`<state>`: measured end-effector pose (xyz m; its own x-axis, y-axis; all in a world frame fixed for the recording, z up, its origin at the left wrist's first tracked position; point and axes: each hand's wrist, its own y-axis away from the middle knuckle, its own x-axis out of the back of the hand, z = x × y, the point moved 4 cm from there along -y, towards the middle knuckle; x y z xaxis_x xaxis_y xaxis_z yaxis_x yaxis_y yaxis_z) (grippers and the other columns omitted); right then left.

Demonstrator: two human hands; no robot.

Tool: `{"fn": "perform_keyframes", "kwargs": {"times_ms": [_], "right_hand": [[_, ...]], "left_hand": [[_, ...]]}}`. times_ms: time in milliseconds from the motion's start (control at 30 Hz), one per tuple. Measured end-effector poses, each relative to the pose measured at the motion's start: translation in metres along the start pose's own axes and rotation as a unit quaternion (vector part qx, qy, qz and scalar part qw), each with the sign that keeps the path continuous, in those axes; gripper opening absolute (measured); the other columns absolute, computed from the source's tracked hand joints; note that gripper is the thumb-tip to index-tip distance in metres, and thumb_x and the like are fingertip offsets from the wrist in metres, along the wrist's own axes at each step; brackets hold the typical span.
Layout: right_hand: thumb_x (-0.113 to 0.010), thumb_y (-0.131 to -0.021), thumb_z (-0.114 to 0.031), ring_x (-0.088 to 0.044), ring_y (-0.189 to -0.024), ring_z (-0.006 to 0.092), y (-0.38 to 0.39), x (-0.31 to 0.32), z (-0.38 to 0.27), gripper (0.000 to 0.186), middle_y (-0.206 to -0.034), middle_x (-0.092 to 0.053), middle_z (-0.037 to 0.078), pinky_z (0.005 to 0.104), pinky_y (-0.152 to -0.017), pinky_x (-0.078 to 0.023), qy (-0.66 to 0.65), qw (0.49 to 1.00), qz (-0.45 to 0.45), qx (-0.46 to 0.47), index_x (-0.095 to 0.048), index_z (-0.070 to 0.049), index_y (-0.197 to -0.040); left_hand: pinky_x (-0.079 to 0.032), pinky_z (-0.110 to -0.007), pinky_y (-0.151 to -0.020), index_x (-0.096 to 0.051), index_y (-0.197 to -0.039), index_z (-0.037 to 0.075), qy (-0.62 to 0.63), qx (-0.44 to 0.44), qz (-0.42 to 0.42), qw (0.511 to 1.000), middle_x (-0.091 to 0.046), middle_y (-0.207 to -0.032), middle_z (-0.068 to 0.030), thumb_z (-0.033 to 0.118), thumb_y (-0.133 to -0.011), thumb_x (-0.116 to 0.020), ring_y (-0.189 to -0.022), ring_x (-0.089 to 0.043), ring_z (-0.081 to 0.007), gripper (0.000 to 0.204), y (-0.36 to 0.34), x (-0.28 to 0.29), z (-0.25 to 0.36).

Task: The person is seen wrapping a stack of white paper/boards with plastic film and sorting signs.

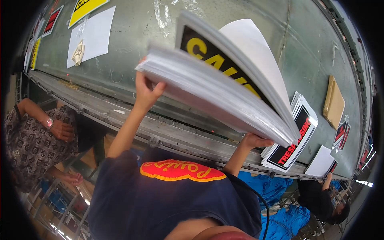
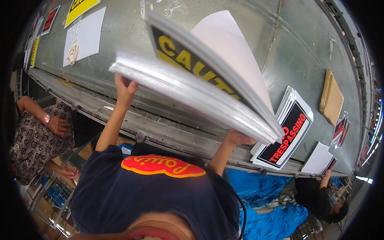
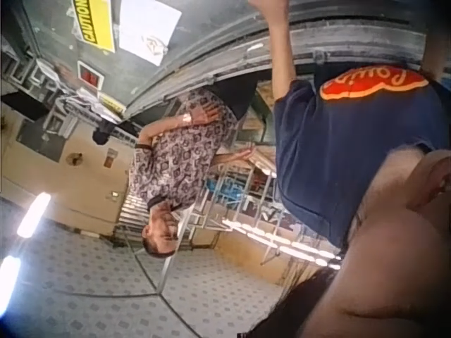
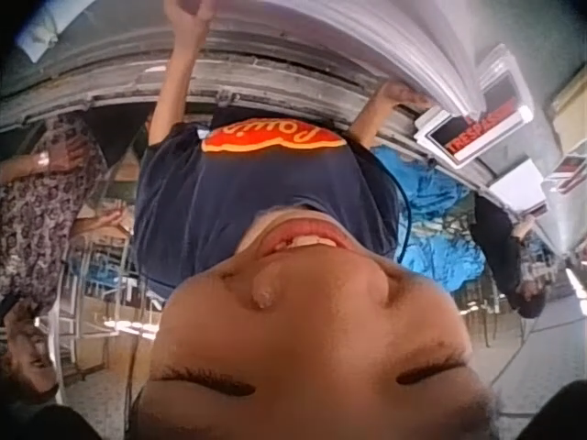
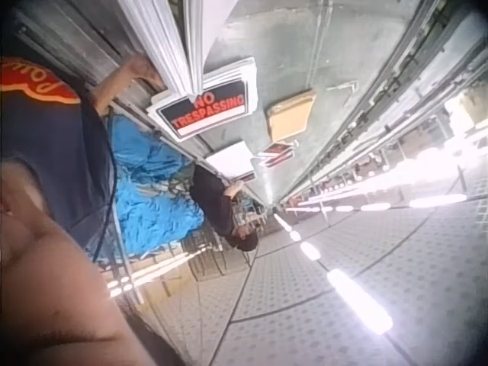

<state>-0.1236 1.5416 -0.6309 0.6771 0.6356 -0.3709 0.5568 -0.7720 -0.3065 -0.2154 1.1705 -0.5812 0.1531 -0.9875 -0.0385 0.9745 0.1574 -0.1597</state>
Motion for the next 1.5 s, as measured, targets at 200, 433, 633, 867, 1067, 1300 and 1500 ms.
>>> {"fn": "perform_keyframes", "kwargs": {"times_ms": [200,433,633,867,1067,1300,1500], "right_hand": [[-0.054,-0.085,-0.016,-0.062,-0.071,0.0302,0.022,0.021,-0.019,0.019,-0.086,-0.059,0.021,0.0358,-0.065,-0.055,0.247,0.944,-0.056,0.211,-0.045,0.0,-0.09],[-0.054,-0.082,-0.016,-0.063,-0.073,0.0321,0.013,0.057,0.008,0.023,-0.085,-0.057,0.033,0.0369,-0.064,-0.055,-0.1,0.992,-0.071,0.006,-0.047,0.005,-0.088],[-0.051,-0.086,-0.023,-0.06,-0.071,0.026,0.017,0.023,-0.016,0.024,-0.08,-0.059,0.024,0.0361,-0.067,-0.051,0.096,0.983,-0.143,0.071,-0.046,0.0,-0.088],[-0.049,-0.088,-0.031,-0.059,-0.075,0.0263,0.02,-0.029,-0.046,0.029,-0.078,-0.057,0.023,0.0374,-0.07,-0.051,0.118,0.983,-0.128,0.051,-0.042,-0.004,-0.093],[-0.047,-0.087,-0.033,-0.055,-0.092,0.0309,0.02,-0.016,-0.014,0.042,-0.102,-0.052,0.022,0.0429,-0.084,-0.045,-0.167,0.983,-0.075,-0.018,-0.037,-0.005,-0.116],[-0.047,-0.079,-0.046,-0.046,-0.112,0.031,0.018,0.012,0.007,0.062,-0.124,-0.043,0.016,0.0459,-0.101,-0.033,-0.228,0.968,-0.053,-0.091,-0.039,-0.006,-0.126],[-0.048,-0.077,-0.049,-0.045,-0.111,0.0276,0.022,0.011,0.01,0.061,-0.116,-0.046,0.013,0.0466,-0.101,-0.032,-0.241,0.964,-0.081,-0.075,-0.043,-0.004,-0.118]], "left_hand": [[-0.026,-0.04,-0.104,-0.029,-0.127,0.001,-0.05,-0.063,-0.029,0.996,-0.029,-0.129,-0.0134,0.037,-0.071,-0.07,-0.119,-0.035,-0.0217,0.078,0.024,0.014,0.006],[-0.017,-0.043,-0.109,-0.002,-0.141,0.012,0.194,0.007,-0.051,0.98,-0.008,-0.146,-0.0141,0.035,-0.068,-0.074,-0.132,-0.023,-0.0278,0.105,-0.001,0.009,0.005],[-0.011,-0.043,-0.109,-0.006,-0.141,0.01,0.279,0.06,-0.281,0.916,-0.019,-0.143,-0.0186,0.077,-0.06,-0.045,-0.134,-0.016,-0.0285,0.112,-0.047,-0.003,0.012],[-0.025,-0.042,-0.102,-0.04,-0.124,0.002,0.27,0.109,-0.323,0.901,-0.043,-0.126,-0.017,0.095,-0.049,-0.022,-0.12,-0.037,-0.0265,0.121,-0.074,-0.001,-0.018],[-0.032,-0.036,-0.096,-0.047,-0.115,0.0,0.265,0.12,-0.224,0.93,-0.05,-0.115,-0.0133,0.094,-0.046,-0.032,-0.108,-0.046,-0.0234,0.117,-0.056,0.018,-0.033],[-0.032,-0.032,-0.096,-0.037,-0.127,-0.001,0.246,0.042,-0.212,0.945,-0.047,-0.12,-0.0131,0.08,-0.042,-0.063,-0.112,-0.043,-0.0213,0.12,-0.045,0.038,-0.031],[-0.034,-0.032,-0.095,-0.041,-0.123,-0.001,-0.111,0.109,-0.248,0.956,-0.051,-0.115,-0.0104,0.018,-0.047,-0.089,-0.11,-0.045,-0.0183,0.092,-0.028,0.063,-0.023]]}}
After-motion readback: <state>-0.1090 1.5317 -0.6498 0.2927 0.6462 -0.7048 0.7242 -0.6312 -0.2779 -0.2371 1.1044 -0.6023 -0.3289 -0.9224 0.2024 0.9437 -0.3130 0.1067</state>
